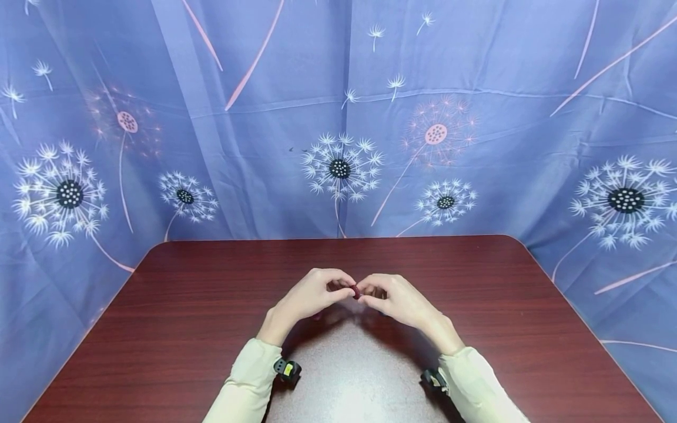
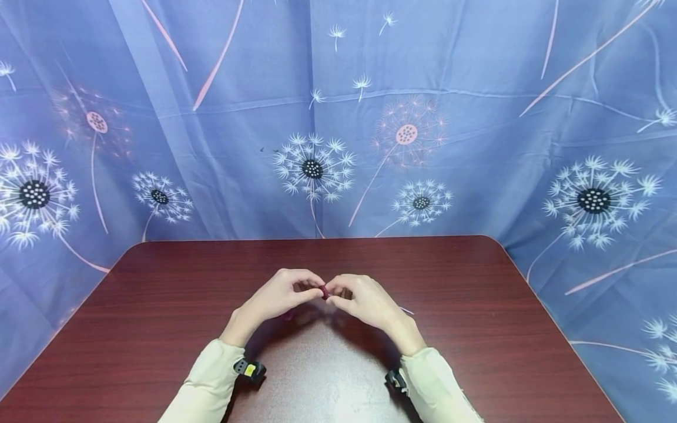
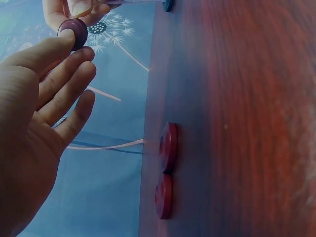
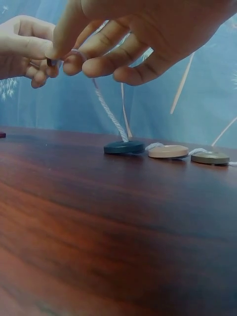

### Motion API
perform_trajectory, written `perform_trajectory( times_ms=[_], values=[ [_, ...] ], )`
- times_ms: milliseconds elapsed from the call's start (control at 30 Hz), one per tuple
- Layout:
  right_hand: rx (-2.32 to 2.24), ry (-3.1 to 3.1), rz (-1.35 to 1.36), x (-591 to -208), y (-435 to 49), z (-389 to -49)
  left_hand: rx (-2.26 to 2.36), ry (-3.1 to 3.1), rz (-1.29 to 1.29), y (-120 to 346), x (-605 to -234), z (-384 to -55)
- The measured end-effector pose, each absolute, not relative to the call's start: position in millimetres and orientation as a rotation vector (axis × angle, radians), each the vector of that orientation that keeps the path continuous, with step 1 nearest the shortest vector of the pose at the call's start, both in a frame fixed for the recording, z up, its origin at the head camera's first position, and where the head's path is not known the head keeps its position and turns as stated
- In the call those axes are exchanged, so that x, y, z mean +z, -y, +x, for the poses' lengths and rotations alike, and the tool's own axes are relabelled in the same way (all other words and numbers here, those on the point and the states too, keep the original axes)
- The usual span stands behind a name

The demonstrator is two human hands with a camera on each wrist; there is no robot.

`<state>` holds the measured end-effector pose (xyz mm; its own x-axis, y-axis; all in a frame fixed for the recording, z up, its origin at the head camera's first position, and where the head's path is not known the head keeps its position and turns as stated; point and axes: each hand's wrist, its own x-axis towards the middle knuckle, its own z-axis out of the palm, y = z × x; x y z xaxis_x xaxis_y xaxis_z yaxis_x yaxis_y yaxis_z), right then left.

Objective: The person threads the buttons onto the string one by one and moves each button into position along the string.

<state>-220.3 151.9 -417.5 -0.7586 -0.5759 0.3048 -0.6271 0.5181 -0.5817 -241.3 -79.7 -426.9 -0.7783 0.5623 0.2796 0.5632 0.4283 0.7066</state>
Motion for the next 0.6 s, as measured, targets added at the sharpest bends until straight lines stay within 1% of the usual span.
perform_trajectory(
  times_ms=[200, 433, 600],
  values=[
    [1.083, 2.67, 1.047, -416.4, -151.7, -219.9, -1.312, 2.634, -1.048, 79.0, -426.8, -240.8],
    [0.999, 2.682, 0.944, -415.3, -150.3, -219.3, -1.331, 2.641, -1.0, 78.0, -424.6, -239.0],
    [1.007, 2.664, 0.938, -415.2, -150.3, -219.6, -1.331, 2.664, -0.961, 77.1, -422.5, -238.4]
  ],
)
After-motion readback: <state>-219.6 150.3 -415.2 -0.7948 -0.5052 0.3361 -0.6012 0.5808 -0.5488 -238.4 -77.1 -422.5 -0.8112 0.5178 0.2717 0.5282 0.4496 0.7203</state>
